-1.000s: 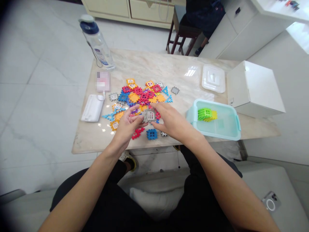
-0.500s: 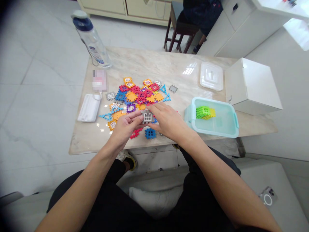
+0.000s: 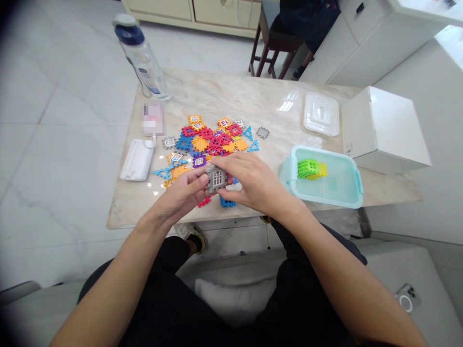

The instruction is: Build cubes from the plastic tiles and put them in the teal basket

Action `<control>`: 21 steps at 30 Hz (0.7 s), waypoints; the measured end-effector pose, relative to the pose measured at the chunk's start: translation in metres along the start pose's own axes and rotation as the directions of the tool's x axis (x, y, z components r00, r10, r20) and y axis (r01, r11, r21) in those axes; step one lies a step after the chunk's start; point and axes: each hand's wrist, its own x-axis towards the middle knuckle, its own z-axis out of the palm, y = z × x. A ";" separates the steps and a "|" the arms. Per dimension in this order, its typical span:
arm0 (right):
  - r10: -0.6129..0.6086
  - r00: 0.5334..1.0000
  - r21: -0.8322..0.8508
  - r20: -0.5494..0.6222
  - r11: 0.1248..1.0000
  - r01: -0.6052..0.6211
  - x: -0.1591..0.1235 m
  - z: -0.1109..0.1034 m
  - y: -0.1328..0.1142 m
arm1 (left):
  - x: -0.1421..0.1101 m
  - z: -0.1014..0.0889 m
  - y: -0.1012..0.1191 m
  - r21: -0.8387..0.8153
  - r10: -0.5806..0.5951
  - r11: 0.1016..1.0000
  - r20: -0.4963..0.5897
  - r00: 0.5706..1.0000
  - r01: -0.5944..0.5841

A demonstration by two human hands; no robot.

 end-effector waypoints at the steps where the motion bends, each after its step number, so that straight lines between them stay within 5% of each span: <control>1: -0.018 1.000 0.004 -0.006 1.000 0.018 0.000 0.001 0.001 | 0.000 0.001 0.000 -0.014 0.001 1.000 0.018 1.000 0.000; 13: -0.117 0.989 0.009 -0.089 0.993 0.119 0.000 0.010 0.006 | 0.003 0.002 -0.006 -0.043 -0.013 0.999 0.008 1.000 0.014; 21: 0.001 0.999 -0.163 0.035 0.987 0.005 -0.027 -0.012 0.034 | 0.007 -0.002 0.000 0.036 -0.064 0.996 -0.263 0.963 0.076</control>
